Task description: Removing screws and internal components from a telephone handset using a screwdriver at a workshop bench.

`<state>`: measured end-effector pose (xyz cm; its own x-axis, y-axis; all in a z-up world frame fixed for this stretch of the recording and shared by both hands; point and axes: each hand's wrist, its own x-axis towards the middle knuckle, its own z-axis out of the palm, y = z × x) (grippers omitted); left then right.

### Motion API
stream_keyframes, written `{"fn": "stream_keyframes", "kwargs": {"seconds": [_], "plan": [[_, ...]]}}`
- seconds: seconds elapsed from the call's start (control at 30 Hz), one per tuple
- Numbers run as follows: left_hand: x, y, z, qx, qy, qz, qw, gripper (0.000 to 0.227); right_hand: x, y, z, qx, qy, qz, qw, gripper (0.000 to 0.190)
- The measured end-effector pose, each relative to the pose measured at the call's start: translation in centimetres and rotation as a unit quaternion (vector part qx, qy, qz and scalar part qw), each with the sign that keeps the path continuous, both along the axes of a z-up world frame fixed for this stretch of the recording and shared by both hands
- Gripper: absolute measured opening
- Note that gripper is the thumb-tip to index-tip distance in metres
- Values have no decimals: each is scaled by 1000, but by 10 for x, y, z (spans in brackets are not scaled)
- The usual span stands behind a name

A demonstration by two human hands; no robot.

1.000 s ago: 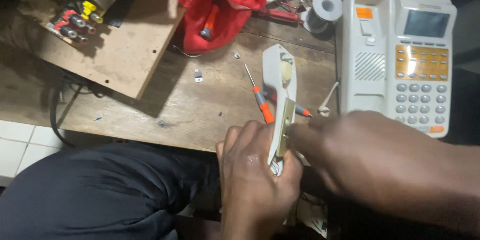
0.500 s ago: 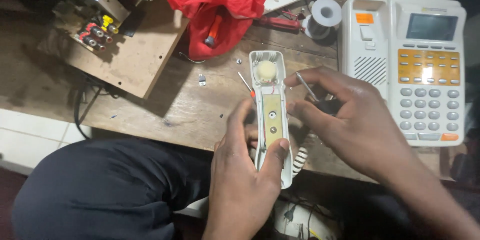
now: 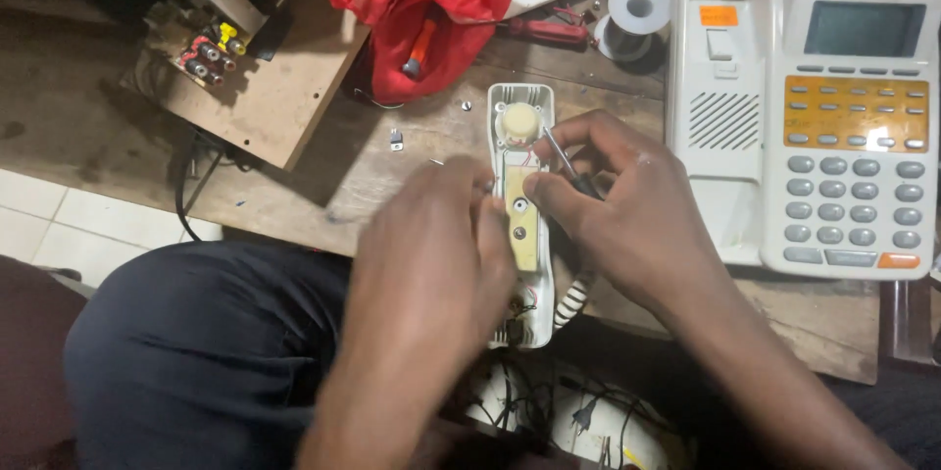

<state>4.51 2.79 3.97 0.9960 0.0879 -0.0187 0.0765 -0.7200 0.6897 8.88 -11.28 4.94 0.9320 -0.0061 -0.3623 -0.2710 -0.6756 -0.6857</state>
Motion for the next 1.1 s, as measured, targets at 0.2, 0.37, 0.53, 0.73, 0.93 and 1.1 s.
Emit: {"fn": "stream_keyframes", "kwargs": {"seconds": [0.2, 0.37, 0.53, 0.73, 0.93, 1.1], "plan": [[43, 5, 45, 104, 230, -24, 967, 27, -2, 11, 6, 78, 53, -98, 991, 24], [38, 6, 20, -96, 268, 104, 953, 21, 0, 7, -3, 198, 119, -170, 958, 38], [41, 3, 8, -217, 259, 109, 935, 24, 4, 6, 0, 203, 138, -179, 953, 32], [40, -4, 2, -250, 234, 151, 928, 29, 5, 6, -2, 187, 133, -155, 961, 19], [39, -6, -1, -287, 236, 176, 912, 27, 4, 6, -9, 186, 102, -162, 964, 19], [38, -5, -12, -348, 182, 161, 905, 32, 0, 8, 1, 165, 79, -127, 975, 16]]}}
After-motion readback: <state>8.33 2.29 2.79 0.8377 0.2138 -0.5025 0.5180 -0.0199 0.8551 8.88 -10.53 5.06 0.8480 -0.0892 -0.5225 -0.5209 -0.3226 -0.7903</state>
